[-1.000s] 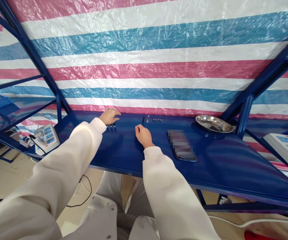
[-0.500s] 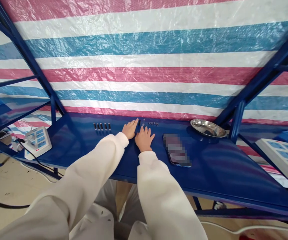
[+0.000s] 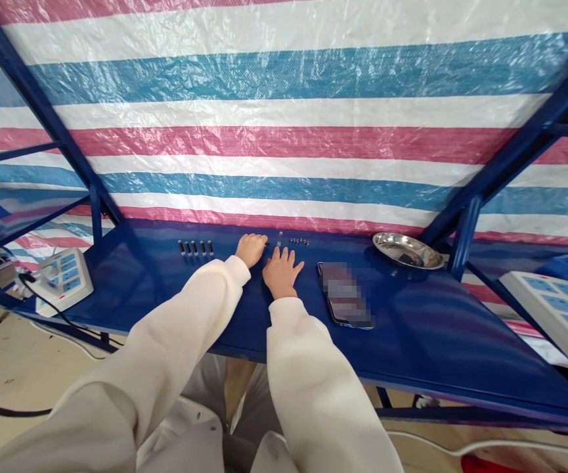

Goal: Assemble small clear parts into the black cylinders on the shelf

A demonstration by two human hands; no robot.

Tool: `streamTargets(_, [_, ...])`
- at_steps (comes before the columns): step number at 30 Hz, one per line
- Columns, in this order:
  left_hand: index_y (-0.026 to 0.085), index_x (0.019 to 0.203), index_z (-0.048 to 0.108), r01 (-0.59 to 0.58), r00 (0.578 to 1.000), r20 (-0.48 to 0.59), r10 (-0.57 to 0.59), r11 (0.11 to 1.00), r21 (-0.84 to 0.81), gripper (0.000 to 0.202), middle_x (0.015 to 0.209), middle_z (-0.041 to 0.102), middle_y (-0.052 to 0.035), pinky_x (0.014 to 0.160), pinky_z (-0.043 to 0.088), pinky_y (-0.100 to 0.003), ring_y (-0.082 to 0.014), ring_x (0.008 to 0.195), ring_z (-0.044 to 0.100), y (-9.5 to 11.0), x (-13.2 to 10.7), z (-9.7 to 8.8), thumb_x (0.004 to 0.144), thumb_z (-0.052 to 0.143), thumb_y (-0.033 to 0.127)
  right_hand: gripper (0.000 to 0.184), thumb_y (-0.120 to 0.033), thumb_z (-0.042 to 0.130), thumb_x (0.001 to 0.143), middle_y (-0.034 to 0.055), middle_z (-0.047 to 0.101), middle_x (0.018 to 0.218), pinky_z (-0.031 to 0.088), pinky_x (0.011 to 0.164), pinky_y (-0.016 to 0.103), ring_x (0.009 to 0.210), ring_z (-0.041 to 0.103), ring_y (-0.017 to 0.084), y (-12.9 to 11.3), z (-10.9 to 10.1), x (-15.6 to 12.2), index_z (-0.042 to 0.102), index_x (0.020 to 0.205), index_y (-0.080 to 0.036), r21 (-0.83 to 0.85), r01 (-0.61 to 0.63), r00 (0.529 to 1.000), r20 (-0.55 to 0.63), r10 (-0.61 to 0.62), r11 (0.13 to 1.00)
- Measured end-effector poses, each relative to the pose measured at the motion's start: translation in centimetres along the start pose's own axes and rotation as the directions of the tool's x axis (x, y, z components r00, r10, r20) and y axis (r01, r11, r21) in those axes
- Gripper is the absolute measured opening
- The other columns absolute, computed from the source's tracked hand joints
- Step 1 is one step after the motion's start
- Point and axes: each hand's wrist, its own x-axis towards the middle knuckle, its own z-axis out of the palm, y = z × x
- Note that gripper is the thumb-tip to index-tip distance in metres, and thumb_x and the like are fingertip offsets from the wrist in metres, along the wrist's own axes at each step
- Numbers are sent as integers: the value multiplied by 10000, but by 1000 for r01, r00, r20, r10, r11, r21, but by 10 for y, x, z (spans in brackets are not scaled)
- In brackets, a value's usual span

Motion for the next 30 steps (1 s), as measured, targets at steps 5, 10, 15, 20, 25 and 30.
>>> streamTargets(5, [161,915,612,159,979,-101,-178,973,-168,218,906,677,-88,742,442,-311,-204,867,619,-1,-36,-26,886,437,287,537,-310,316,893,157,306,1454,160,1026,617,1351,195,318,0,2,3,324,1401,-134,-7,-25,999,36,25,1000])
streamTargets(10, [173,785,629,243,931,-135,-340,851,-466,267,775,684,-42,656,460,-252,-146,712,623,-9,-69,-30,859,477,381,557,-377,310,899,158,275,1468,161,1018,626,1351,190,336,-4,2,15,304,1415,-167,9,-35,997,75,34,999])
streamTargets(15, [177,755,628,122,923,-206,-324,756,-643,218,750,681,-19,679,485,-233,-107,652,602,-21,-81,-6,819,533,362,562,-406,292,902,151,268,1473,121,1028,622,1351,186,344,-5,3,30,310,1415,-177,8,-80,989,125,78,997])
streamTargets(20, [174,749,630,98,900,-257,-353,737,-669,225,727,672,-20,680,491,-236,-103,636,589,-23,-81,2,811,535,369,560,-423,268,907,148,275,1471,106,1025,628,1355,174,341,-4,8,41,320,1411,-185,3,-94,983,158,92,996])
streamTargets(25, [182,745,630,107,892,-246,-379,707,-699,224,726,671,-13,673,497,-235,-103,639,590,-23,-81,2,809,533,373,555,-412,251,910,146,279,1469,97,1021,640,1358,168,335,-3,12,47,333,1403,-171,-6,-96,984,149,96,995])
streamTargets(30, [175,723,629,79,873,-267,-407,660,-747,214,703,665,-14,648,488,-232,-101,614,578,-24,-81,3,787,558,367,525,-373,271,910,156,350,1427,99,1027,634,1344,210,310,-4,7,42,372,1373,-146,-1,-55,994,90,55,998])
